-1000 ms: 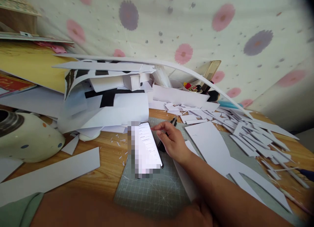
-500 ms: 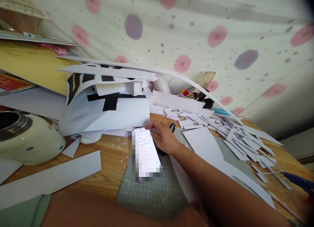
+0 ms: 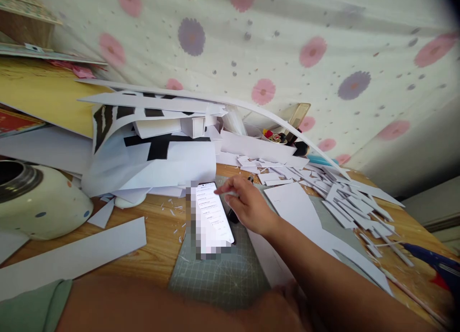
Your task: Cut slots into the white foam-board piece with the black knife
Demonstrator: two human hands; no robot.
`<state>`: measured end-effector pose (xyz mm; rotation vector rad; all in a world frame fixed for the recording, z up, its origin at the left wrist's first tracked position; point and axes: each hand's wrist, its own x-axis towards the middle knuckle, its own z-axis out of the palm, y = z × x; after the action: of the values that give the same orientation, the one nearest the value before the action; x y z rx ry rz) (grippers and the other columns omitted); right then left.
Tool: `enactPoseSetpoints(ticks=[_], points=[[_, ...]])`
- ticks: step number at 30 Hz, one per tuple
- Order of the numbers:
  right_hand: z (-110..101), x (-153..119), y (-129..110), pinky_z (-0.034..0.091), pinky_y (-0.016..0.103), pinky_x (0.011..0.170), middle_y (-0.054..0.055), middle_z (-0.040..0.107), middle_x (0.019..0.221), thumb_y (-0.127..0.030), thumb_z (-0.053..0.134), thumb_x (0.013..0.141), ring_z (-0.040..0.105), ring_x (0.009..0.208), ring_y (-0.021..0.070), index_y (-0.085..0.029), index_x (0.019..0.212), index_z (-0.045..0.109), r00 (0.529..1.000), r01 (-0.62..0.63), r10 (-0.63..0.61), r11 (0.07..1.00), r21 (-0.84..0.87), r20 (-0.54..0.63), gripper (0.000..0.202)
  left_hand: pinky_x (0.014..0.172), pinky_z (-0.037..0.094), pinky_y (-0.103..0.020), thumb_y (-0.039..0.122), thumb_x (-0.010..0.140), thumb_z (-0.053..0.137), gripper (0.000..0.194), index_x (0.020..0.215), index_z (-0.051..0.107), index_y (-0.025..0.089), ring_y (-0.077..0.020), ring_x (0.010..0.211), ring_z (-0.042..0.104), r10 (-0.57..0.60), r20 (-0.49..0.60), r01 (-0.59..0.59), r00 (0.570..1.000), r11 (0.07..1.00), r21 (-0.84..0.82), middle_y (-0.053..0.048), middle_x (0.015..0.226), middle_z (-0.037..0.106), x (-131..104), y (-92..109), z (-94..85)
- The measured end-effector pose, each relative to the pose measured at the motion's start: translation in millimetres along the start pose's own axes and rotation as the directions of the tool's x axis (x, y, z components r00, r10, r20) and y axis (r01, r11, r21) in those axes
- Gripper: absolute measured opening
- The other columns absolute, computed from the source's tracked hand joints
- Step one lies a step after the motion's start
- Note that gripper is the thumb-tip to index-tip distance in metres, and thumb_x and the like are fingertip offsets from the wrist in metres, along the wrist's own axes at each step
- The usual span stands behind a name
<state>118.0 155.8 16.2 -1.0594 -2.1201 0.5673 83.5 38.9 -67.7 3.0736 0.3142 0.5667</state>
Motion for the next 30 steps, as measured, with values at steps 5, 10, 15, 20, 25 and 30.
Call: enactPoseSetpoints(ticks=[5, 10, 15, 20, 25, 30], points=[[5, -27, -10, 0.041, 0.039, 0.085, 0.001, 0.072, 0.086, -0.007, 0.049, 0.085, 0.061, 0.084, 0.0191, -0.022, 0.083, 0.054, 0.998, -0.048, 0.052, 0.994, 0.093, -0.032, 0.016, 0.044, 0.041, -0.028, 0.021, 0.081, 0.065, 0.006, 0.076, 0.068, 0.018, -0.0191, 0.058, 0.062, 0.119, 0.151, -0.113, 0.981, 0.993, -0.044, -0.006, 0.068, 0.070, 5, 3, -18.3], [8, -34, -4, 0.041, 0.039, 0.083, 0.002, 0.073, 0.083, -0.015, 0.050, 0.089, 0.064, 0.079, 0.0187, -0.023, 0.081, 0.050, 0.992, -0.098, 0.113, 0.972, 0.213, -0.059, 0.011, 0.042, 0.039, -0.031, 0.031, 0.081, 0.066, 0.014, 0.084, 0.071, 0.019, -0.0245, 0.060, 0.065, 0.141, 0.231, -0.130, 0.963, 0.989, -0.064, -0.007, 0.071, 0.071, 2, 2, -31.2], [6, -36, -3, 0.039, 0.041, 0.086, 0.001, 0.073, 0.081, -0.019, 0.050, 0.092, 0.062, 0.079, 0.0197, -0.023, 0.080, 0.052, 0.995, -0.069, 0.082, 0.980, 0.187, -0.064, 0.012, 0.042, 0.039, -0.031, 0.030, 0.086, 0.061, 0.017, 0.089, 0.071, 0.018, -0.0240, 0.064, 0.066, 0.136, 0.288, -0.118, 0.948, 0.990, -0.079, -0.006, 0.076, 0.073, 4, -2, -47.0], [6, -37, 1, 0.036, 0.043, 0.090, 0.002, 0.072, 0.084, -0.019, 0.049, 0.093, 0.059, 0.080, 0.0198, -0.022, 0.080, 0.055, 0.999, -0.013, 0.016, 0.994, 0.106, -0.029, 0.014, 0.043, 0.042, -0.033, 0.028, 0.085, 0.061, 0.018, 0.094, 0.072, 0.017, -0.0256, 0.067, 0.067, 0.140, 0.360, -0.117, 0.922, 0.990, -0.084, -0.008, 0.082, 0.074, 6, -2, -55.5], [7, -37, 2, 0.029, 0.047, 0.101, 0.000, 0.074, 0.085, -0.015, 0.049, 0.092, 0.062, 0.080, 0.0175, -0.022, 0.082, 0.053, 1.000, 0.013, -0.014, 0.992, 0.124, 0.010, 0.013, 0.045, 0.044, -0.033, 0.027, 0.085, 0.061, 0.018, 0.096, 0.072, 0.018, -0.0247, 0.067, 0.067, 0.145, 0.402, -0.127, 0.904, 0.989, -0.070, -0.006, 0.083, 0.074, 7, -1, -58.3], [7, -38, 0, 0.020, 0.051, 0.108, -0.002, 0.075, 0.085, -0.014, 0.049, 0.091, 0.064, 0.087, 0.0184, -0.022, 0.082, 0.051, 0.996, -0.001, -0.008, 0.994, 0.109, 0.083, 0.012, 0.044, 0.042, -0.033, 0.027, 0.085, 0.061, 0.017, 0.096, 0.072, 0.020, -0.0244, 0.067, 0.067, 0.153, 0.366, -0.142, 0.918, 0.988, -0.057, -0.005, 0.083, 0.075, 5, 0, -55.4]])
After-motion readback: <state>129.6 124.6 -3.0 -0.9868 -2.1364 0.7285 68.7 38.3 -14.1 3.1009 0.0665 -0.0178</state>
